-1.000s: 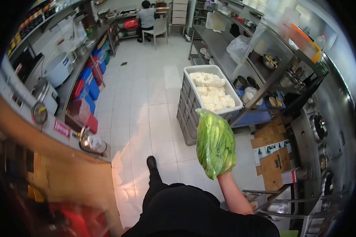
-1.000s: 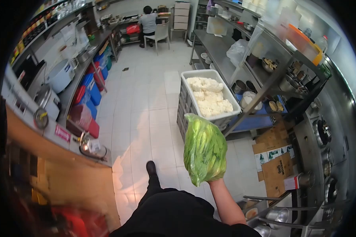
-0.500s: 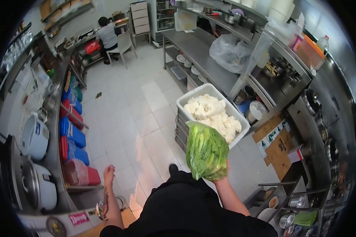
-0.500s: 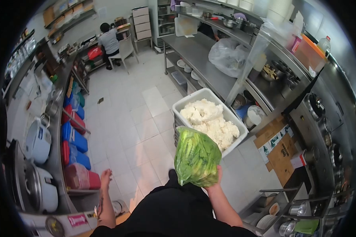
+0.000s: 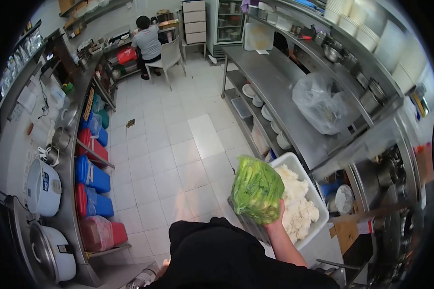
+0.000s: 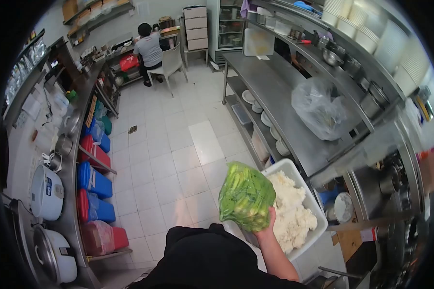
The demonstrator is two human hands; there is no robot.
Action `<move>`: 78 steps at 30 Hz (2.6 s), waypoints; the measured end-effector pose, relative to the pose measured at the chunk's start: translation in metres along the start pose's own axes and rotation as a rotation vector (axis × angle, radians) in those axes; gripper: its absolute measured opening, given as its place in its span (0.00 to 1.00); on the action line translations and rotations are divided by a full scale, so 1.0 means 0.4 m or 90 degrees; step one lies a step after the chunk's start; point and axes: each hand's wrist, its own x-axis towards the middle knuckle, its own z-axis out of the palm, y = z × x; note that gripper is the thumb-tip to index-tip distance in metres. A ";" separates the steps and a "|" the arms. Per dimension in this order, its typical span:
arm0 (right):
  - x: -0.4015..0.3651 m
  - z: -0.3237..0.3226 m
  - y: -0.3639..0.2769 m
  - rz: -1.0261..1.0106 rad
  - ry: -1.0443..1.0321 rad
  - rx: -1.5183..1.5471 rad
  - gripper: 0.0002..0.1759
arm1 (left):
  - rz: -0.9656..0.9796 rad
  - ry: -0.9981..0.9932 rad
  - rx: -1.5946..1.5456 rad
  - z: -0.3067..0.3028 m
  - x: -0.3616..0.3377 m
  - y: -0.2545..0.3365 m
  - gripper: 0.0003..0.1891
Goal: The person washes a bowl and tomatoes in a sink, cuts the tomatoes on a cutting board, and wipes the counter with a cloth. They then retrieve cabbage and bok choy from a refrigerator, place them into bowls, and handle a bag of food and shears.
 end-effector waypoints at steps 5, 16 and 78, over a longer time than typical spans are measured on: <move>0.166 0.116 0.055 0.005 0.032 -0.022 0.37 | -0.057 0.027 0.044 -0.068 -0.049 0.176 0.14; 0.393 0.329 0.238 -0.130 0.065 0.061 0.32 | 0.266 0.123 0.695 -0.871 0.751 0.629 0.12; 1.563 0.965 0.033 -0.296 0.184 0.130 0.28 | 0.236 -0.148 -0.183 -1.374 1.211 2.511 0.30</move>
